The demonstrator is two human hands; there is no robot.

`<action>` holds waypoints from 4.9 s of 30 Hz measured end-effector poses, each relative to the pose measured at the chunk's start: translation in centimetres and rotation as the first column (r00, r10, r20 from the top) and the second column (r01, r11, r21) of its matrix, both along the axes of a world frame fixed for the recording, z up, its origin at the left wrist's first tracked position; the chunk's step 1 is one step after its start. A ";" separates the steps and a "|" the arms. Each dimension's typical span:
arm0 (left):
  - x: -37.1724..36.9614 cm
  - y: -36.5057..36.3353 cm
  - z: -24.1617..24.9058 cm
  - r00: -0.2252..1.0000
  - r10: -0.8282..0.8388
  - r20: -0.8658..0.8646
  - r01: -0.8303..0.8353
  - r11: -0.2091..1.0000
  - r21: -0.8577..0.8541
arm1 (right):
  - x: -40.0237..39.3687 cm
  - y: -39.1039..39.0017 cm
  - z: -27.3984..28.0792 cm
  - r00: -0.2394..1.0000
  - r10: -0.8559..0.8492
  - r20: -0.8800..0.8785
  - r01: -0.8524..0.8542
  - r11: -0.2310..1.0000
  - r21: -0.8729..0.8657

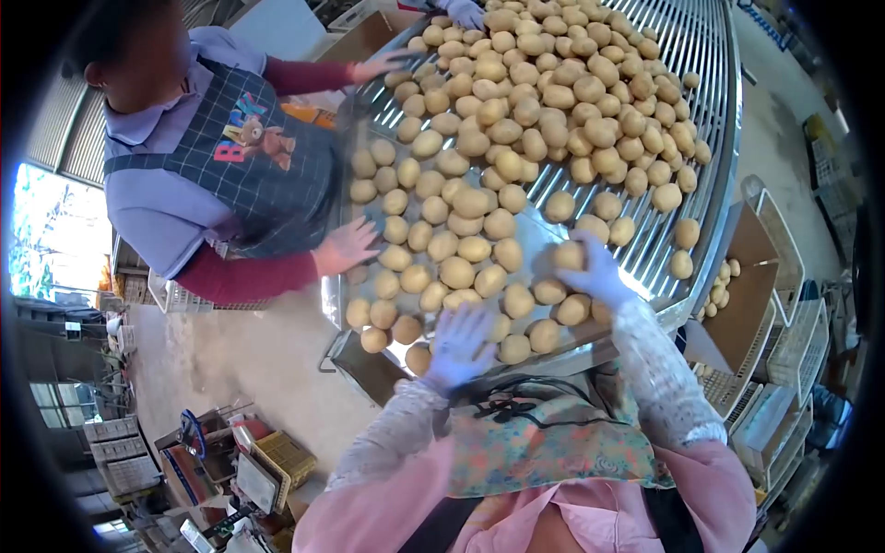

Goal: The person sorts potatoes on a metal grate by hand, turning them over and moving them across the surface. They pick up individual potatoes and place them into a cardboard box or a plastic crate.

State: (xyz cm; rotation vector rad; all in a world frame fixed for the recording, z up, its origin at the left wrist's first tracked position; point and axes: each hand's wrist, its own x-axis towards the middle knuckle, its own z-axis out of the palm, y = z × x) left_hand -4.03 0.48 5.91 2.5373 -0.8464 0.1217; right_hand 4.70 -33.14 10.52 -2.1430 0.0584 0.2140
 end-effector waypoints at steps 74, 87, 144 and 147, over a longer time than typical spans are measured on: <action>1.9 5.1 -0.8 0.985 -0.007 0.170 -0.040 0.962 0.271 | -8.2 6.3 1.5 0.865 0.483 0.141 -0.336 0.763 -0.553; 5.6 -5.8 1.3 0.992 -0.092 -0.089 0.098 0.994 0.058 | 6.5 -2.2 -0.1 0.997 -0.071 0.008 0.061 0.790 -0.610; 7.5 -0.4 1.3 0.990 0.002 -0.139 0.021 0.987 0.159 | 13.7 -6.1 4.3 0.744 0.285 0.605 0.114 0.837 -0.535; 11.3 0.9 0.7 0.927 0.373 0.036 -0.370 0.898 0.238 | 19.5 -5.8 5.6 0.799 0.273 0.536 0.234 0.680 -0.695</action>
